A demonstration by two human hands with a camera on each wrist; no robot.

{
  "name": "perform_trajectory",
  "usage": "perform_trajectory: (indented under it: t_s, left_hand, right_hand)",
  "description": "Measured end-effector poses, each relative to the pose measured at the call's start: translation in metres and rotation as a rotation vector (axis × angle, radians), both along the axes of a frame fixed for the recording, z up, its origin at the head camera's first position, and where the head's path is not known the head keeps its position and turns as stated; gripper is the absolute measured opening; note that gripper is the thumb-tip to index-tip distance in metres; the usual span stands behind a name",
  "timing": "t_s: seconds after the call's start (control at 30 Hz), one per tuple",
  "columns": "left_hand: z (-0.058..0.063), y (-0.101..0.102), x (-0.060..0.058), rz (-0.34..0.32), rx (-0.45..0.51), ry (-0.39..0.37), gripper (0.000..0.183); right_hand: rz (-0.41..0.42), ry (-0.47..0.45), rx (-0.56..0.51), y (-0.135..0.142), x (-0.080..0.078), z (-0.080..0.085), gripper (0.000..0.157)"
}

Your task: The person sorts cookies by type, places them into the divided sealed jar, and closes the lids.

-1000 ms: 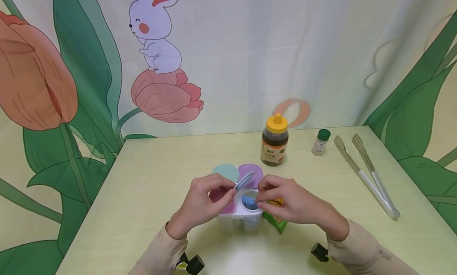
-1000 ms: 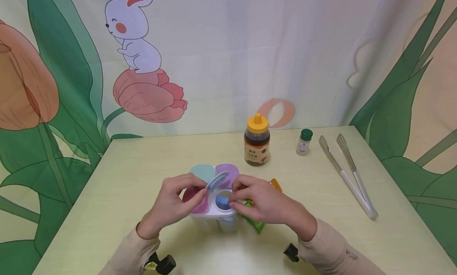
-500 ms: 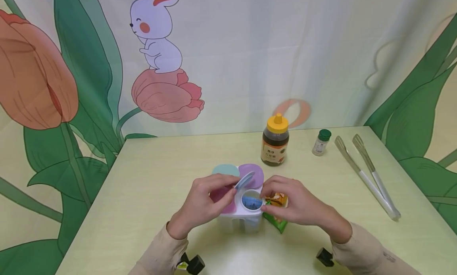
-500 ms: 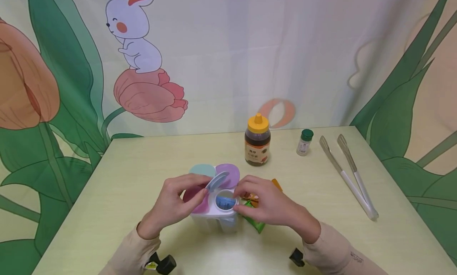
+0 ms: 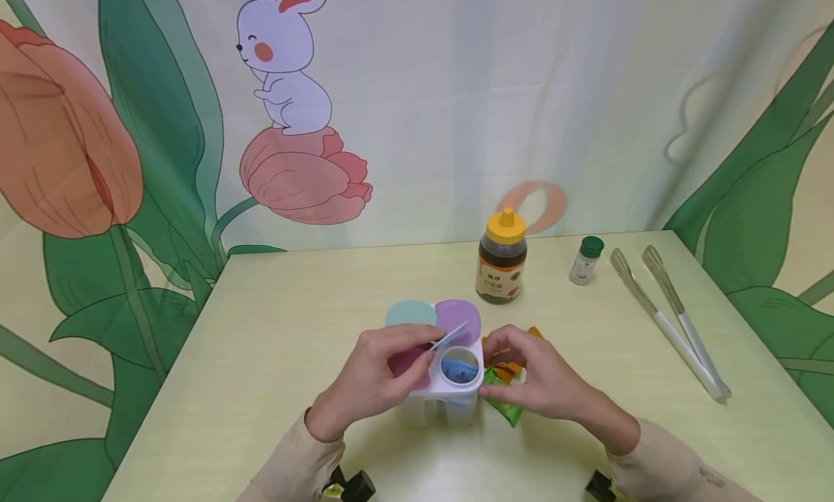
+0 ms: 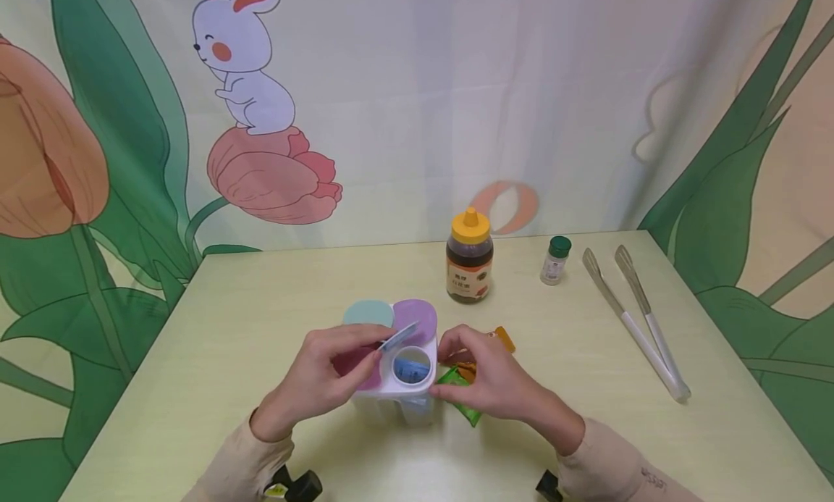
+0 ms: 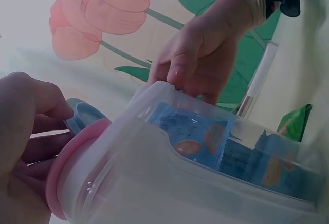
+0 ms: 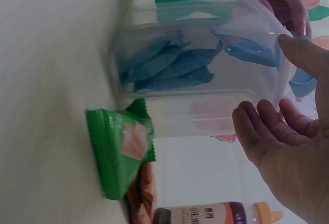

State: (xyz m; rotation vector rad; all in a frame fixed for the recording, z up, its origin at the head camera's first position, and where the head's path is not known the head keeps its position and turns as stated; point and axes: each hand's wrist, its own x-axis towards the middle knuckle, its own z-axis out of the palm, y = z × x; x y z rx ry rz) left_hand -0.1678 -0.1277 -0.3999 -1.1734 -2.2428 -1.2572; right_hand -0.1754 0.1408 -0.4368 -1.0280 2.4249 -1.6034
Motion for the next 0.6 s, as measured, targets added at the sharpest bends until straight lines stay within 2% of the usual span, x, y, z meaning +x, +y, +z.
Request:
perform_trajectory:
  t_s: [0.23,0.6]
  left_hand:
    - [0.000,0.002,0.003,-0.014,-0.061,0.093,0.028]
    - [0.003,0.003,0.006,-0.018,-0.134,0.111,0.029]
  right_hand:
    - [-0.006,-0.236,-0.125,-0.006,0.005,-0.016,0.059]
    - [-0.056,-0.341,-0.162,-0.011,0.013,-0.024,0.061]
